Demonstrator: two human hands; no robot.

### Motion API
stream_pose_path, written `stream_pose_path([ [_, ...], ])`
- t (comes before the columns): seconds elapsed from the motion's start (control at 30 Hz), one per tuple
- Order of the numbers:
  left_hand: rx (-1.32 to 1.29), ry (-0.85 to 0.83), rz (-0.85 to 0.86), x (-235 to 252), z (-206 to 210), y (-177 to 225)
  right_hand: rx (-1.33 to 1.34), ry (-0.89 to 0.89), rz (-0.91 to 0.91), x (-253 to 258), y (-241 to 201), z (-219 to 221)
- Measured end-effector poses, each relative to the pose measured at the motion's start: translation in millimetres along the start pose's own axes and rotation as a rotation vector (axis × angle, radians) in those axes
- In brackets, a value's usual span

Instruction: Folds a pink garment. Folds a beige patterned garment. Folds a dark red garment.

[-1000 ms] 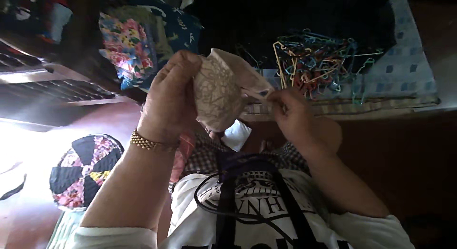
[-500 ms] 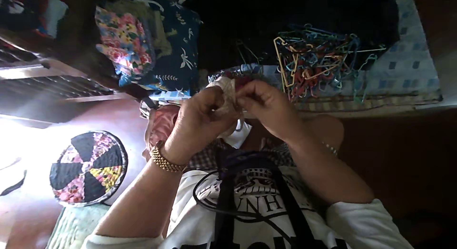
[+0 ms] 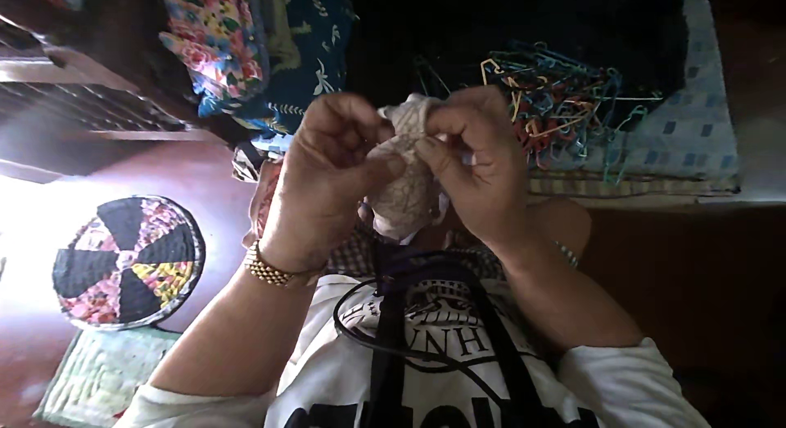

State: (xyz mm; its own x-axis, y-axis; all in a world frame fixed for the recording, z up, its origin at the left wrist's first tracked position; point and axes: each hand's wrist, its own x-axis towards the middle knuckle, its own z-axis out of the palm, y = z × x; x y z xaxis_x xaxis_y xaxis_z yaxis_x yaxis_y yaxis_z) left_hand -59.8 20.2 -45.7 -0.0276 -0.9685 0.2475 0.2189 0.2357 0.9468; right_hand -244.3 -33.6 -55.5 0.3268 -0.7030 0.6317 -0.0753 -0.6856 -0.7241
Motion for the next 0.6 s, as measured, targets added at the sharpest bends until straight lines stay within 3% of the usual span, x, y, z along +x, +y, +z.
stream_pose_path([
  [0.13, 0.567, -0.021, 0.067, 9, 3, 15, -0.12, 0.001, -0.126, 10, -4, -4],
  [0.2, 0.648, -0.073, 0.077, 15, 2, 22, -0.133, 0.027, -0.141, 16, -3, -6],
  [0.3, 0.492, -0.142, -0.045, 28, 7, 30, -0.11, 0.033, -0.009, 23, 3, -11],
  [0.47, 0.342, -0.015, -0.229, 41, 7, 17, 0.188, -0.314, 0.562, 10, 8, -19],
  [0.6, 0.197, 0.046, -0.293, 40, 2, -1, 0.304, -0.214, 0.659, -9, 22, -21],
])
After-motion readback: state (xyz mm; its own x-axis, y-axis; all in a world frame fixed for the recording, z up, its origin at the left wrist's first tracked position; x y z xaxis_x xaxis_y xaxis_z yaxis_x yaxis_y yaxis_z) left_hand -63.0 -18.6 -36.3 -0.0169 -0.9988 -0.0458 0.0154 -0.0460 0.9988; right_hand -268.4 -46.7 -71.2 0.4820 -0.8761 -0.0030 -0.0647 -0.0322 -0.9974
